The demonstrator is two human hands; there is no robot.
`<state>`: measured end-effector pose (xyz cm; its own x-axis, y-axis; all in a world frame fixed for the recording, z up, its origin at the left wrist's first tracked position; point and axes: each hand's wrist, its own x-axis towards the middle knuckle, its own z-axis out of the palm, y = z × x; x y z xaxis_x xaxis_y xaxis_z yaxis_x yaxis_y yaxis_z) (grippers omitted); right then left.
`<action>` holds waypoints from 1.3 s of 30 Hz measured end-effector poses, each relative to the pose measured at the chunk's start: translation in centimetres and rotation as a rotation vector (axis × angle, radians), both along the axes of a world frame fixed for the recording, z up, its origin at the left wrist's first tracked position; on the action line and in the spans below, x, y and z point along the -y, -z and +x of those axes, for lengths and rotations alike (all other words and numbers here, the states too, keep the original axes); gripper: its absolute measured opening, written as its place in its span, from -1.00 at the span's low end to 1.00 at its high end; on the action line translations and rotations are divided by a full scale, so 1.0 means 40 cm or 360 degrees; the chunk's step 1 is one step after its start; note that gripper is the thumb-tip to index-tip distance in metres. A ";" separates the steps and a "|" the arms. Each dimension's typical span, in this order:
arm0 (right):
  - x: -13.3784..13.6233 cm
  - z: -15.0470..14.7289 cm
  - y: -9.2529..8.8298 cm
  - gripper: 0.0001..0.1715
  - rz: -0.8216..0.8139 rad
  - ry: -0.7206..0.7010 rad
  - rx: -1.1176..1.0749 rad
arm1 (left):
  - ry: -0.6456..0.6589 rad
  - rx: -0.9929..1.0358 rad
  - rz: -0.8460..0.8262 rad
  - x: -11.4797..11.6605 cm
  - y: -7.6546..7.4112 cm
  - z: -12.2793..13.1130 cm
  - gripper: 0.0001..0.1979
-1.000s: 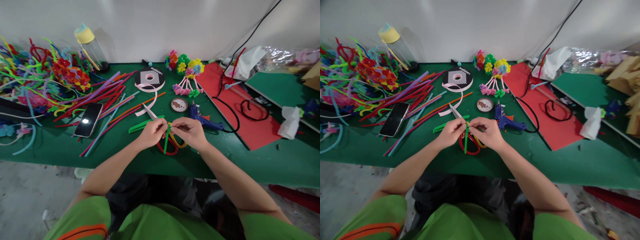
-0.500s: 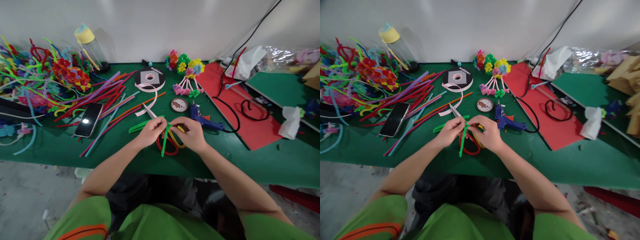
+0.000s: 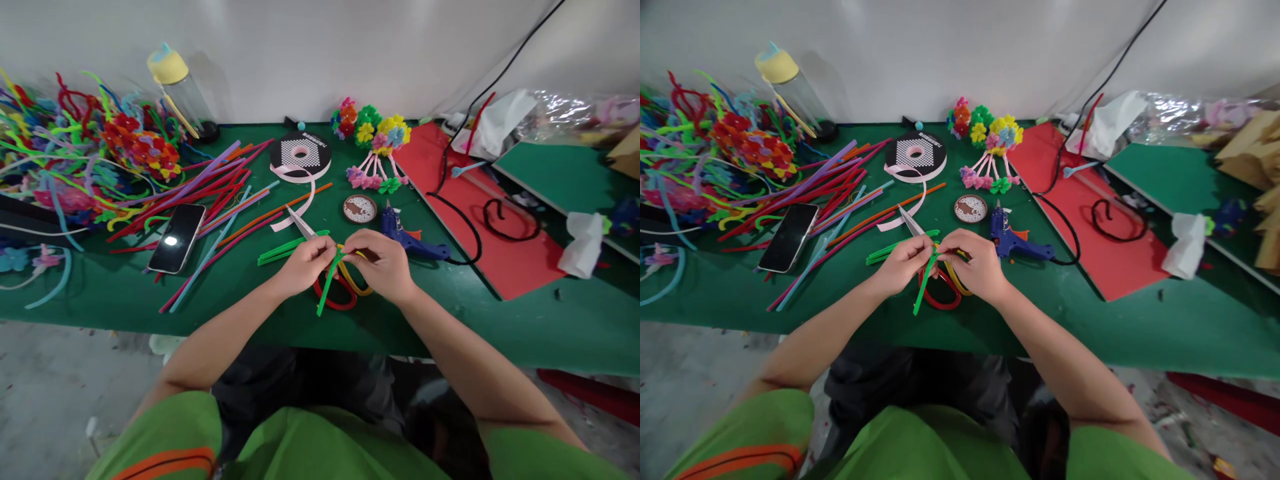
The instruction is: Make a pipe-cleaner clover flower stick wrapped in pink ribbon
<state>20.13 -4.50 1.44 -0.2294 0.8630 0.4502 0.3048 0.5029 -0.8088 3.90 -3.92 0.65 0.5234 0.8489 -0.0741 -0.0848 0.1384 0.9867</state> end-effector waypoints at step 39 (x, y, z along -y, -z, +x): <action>-0.010 0.011 0.001 -0.97 -0.0305 -0.0033 -0.0267 | -0.0031 -0.0148 0.0185 0.002 -0.013 -0.002 -0.83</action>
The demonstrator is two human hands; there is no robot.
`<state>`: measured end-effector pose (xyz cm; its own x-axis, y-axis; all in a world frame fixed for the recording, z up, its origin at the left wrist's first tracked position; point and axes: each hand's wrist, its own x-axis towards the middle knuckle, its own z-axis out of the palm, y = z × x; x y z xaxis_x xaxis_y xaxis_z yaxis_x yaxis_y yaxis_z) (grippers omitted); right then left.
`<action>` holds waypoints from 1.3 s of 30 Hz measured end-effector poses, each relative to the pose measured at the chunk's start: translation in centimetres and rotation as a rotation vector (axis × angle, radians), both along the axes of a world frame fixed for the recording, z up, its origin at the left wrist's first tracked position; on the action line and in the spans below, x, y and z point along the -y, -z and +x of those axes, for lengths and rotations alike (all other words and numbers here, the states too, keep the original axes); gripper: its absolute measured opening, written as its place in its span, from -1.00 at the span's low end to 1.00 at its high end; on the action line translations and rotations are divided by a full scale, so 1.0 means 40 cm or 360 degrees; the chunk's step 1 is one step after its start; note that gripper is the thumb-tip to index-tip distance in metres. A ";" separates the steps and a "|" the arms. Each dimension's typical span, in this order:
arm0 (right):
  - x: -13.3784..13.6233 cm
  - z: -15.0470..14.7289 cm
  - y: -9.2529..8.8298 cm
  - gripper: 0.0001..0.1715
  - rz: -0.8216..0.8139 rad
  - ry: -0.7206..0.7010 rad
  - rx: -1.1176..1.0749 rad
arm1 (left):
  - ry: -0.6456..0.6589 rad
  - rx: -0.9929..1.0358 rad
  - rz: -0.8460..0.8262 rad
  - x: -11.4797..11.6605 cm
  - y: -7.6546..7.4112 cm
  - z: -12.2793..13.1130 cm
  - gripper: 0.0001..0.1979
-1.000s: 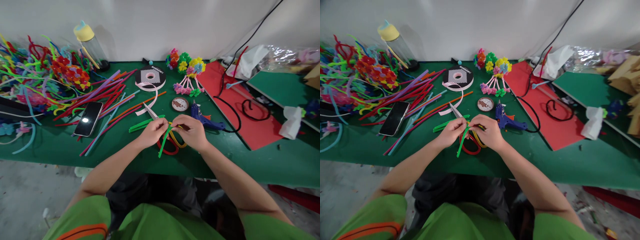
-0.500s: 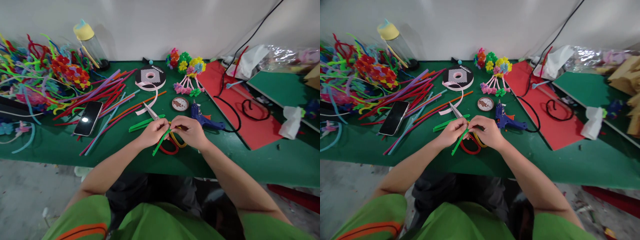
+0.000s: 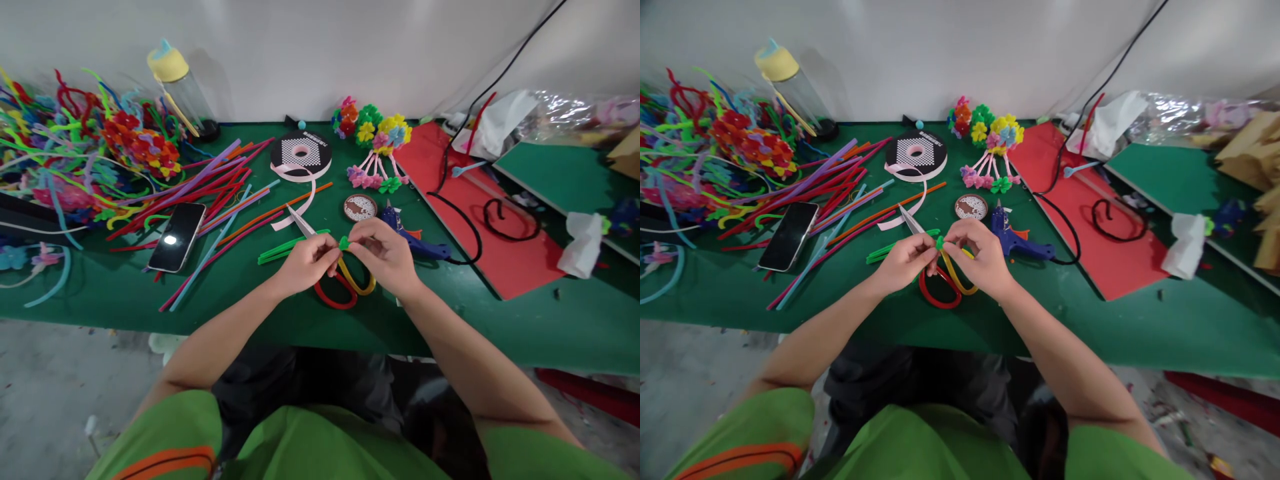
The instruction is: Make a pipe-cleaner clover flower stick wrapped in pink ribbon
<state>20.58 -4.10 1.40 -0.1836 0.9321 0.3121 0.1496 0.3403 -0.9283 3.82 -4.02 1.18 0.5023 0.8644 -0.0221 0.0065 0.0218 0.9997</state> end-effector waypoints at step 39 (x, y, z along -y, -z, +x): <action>-0.003 0.002 -0.001 -0.94 -0.0172 -0.0032 0.0230 | -0.0018 -0.0363 0.0235 0.003 -0.007 -0.001 -0.82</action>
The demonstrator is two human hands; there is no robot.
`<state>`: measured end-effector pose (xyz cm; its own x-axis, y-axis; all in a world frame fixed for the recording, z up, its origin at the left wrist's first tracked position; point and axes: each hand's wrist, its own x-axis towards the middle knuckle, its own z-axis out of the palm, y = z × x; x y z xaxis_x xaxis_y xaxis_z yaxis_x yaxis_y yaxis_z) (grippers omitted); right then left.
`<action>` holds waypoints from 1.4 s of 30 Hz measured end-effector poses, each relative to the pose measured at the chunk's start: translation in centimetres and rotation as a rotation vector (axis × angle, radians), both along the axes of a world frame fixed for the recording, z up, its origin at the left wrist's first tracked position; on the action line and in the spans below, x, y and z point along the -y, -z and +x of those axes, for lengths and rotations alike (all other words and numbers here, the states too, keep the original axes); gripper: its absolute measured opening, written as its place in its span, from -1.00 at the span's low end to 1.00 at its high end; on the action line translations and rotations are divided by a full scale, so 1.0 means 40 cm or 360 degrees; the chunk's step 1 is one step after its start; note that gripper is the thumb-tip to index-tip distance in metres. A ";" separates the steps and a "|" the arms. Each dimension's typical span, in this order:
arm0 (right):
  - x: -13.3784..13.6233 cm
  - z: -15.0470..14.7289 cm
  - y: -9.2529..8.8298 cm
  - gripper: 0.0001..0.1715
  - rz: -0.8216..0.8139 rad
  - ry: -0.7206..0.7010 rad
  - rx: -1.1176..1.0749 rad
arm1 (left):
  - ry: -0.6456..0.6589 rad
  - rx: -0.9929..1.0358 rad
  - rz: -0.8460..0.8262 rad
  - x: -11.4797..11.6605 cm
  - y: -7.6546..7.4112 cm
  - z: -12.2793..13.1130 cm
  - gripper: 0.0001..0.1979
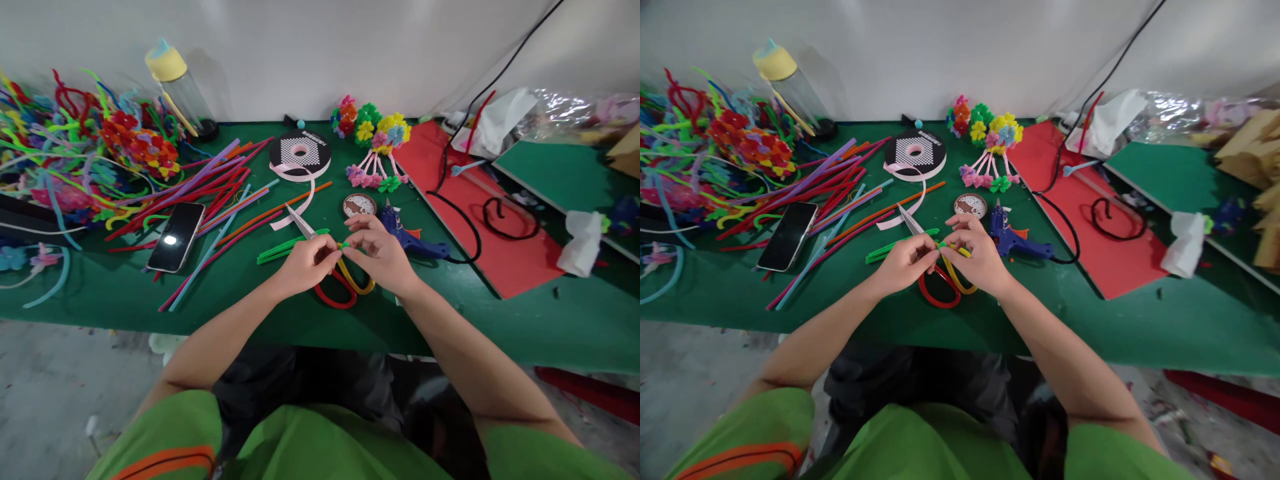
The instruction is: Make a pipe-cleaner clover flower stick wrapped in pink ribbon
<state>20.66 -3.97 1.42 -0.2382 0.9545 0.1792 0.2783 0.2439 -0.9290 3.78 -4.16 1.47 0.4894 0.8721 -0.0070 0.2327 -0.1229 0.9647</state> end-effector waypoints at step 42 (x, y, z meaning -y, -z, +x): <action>0.007 -0.007 -0.007 -0.86 -0.1030 -0.0193 -0.0918 | -0.0039 -0.0162 0.0906 -0.010 0.014 -0.007 -0.89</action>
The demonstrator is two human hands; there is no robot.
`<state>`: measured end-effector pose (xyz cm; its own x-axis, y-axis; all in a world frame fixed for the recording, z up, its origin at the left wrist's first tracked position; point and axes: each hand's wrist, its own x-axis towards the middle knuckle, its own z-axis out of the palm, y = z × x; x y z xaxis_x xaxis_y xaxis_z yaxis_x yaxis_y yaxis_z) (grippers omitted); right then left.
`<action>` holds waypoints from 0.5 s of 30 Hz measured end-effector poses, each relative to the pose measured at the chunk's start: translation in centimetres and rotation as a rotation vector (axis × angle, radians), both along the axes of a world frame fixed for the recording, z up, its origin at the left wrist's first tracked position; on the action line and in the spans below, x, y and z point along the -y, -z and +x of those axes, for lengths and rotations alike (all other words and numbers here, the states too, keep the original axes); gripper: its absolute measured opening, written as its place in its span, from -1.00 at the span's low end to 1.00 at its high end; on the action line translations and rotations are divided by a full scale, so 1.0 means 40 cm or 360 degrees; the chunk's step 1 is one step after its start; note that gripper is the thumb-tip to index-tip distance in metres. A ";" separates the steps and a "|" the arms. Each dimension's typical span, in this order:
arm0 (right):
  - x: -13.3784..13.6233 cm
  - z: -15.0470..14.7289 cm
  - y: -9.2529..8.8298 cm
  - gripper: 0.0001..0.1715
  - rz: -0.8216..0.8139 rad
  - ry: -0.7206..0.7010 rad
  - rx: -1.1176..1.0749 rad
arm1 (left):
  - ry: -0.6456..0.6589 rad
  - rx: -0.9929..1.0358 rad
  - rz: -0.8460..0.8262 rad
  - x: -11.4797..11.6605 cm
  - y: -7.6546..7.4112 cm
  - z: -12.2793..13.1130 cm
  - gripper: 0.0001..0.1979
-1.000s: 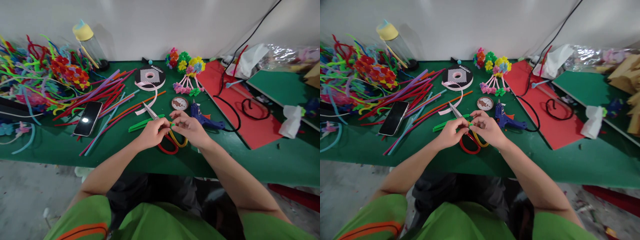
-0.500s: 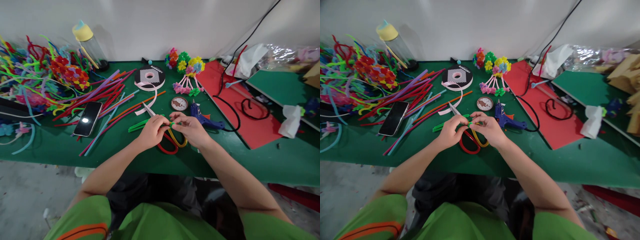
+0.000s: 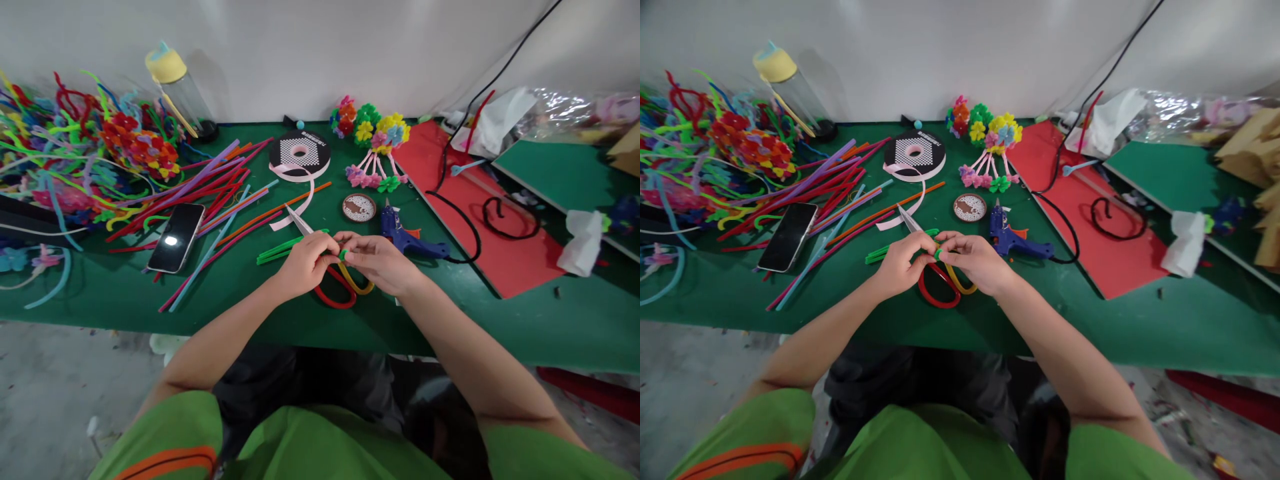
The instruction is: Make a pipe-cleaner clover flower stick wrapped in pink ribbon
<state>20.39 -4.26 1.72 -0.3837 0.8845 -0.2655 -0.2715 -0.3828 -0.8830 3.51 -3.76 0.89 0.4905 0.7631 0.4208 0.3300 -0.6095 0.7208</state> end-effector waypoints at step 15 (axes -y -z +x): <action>0.002 0.001 0.000 -0.84 0.0011 -0.0080 0.0025 | -0.0006 -0.0013 0.0121 -0.001 0.009 0.006 -0.87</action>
